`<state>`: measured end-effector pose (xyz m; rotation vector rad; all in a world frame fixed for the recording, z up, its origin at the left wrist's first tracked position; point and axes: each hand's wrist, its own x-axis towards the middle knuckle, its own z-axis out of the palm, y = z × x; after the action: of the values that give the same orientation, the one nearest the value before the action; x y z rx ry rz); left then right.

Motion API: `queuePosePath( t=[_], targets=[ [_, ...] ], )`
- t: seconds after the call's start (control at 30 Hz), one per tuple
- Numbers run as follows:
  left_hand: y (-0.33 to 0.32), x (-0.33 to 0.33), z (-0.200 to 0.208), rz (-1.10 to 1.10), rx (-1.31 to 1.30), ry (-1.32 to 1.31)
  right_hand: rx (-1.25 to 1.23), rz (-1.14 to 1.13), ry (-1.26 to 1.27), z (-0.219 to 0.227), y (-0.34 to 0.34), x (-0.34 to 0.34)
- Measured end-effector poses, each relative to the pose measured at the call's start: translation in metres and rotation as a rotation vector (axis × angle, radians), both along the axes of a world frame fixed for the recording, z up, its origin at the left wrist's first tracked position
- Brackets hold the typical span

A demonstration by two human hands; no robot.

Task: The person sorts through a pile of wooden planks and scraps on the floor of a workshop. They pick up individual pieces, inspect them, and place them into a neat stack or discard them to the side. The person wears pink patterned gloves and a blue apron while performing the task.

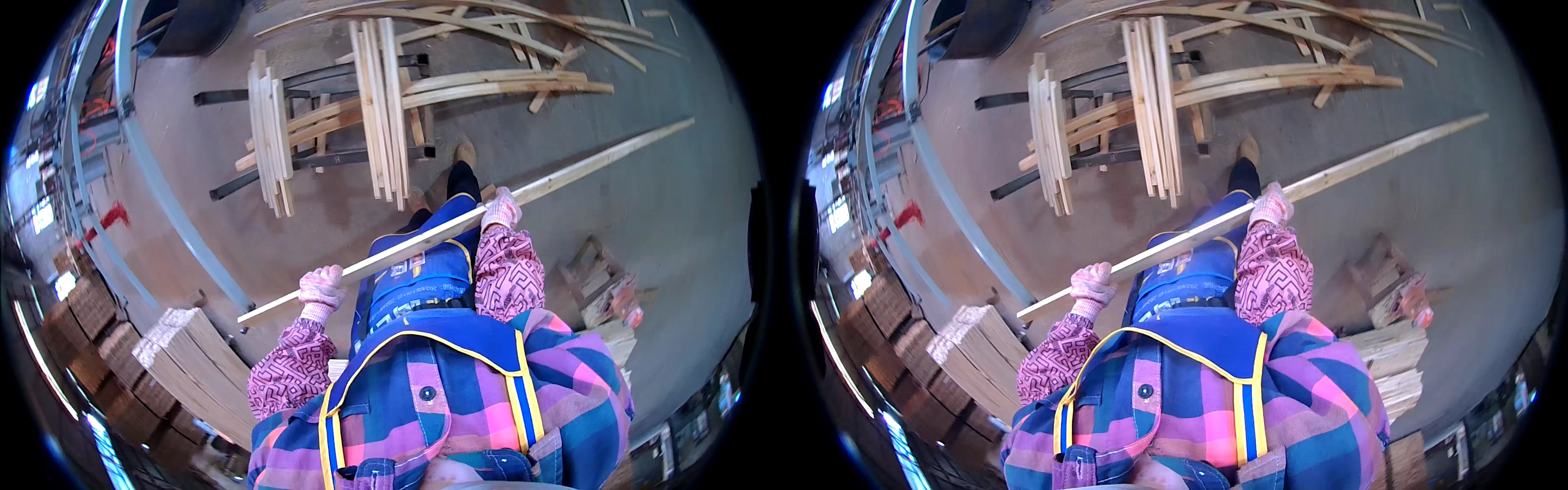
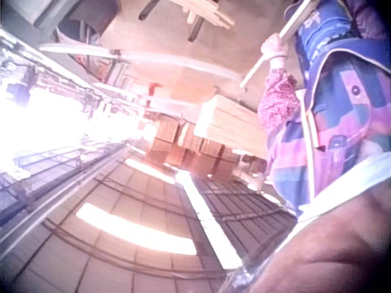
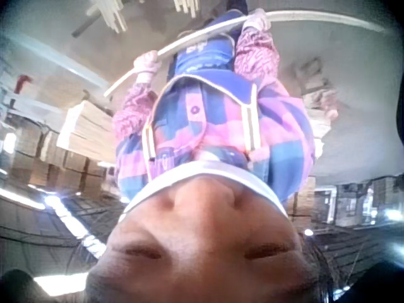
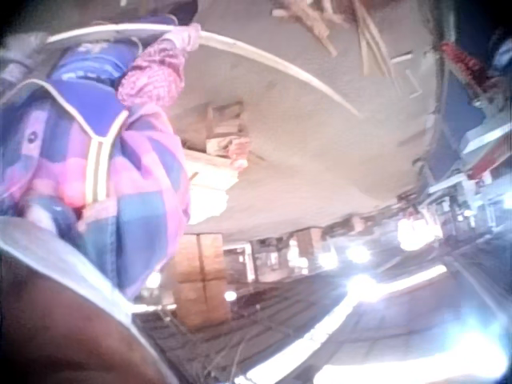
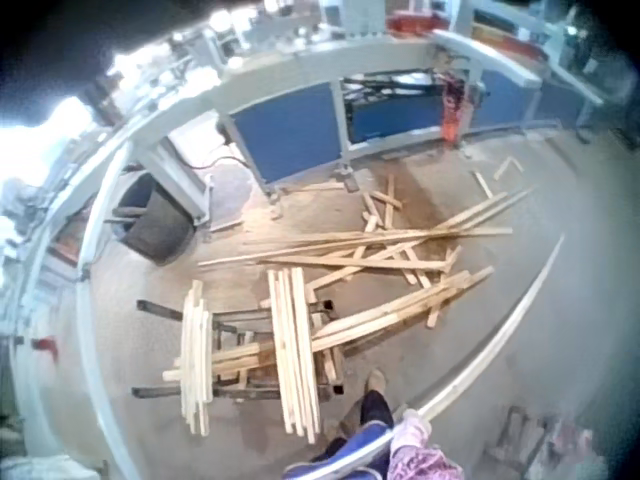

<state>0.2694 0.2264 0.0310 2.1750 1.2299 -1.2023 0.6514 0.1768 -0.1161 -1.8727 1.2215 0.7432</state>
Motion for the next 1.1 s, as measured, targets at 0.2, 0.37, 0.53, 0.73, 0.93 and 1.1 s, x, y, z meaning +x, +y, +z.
queuePosePath(
  t=[0.2,0.37,0.53,0.73,0.93,1.1],
  targets=[
    [-0.030,-0.009,0.030,0.186,-0.115,0.032,-0.125,0.271,0.043,-0.011,-0.022,-0.014],
    [-0.010,-0.096,0.056,0.494,0.092,0.052,0.088,0.157,-0.126,-0.038,-0.045,0.008],
    [0.053,-0.060,0.003,0.906,0.106,-0.193,0.199,0.229,-0.155,-0.011,-0.019,0.020],
    [0.145,-0.009,-0.100,0.967,0.074,-0.497,0.236,0.259,-0.155,-0.035,-0.044,0.038],
    [0.203,0.022,-0.211,1.050,0.042,-0.798,0.072,0.250,-0.086,-0.030,-0.048,-0.001],
    [0.225,0.053,-0.253,1.301,-0.363,-1.020,0.125,0.292,-0.062,-0.057,-0.076,-0.003]
  ],
)
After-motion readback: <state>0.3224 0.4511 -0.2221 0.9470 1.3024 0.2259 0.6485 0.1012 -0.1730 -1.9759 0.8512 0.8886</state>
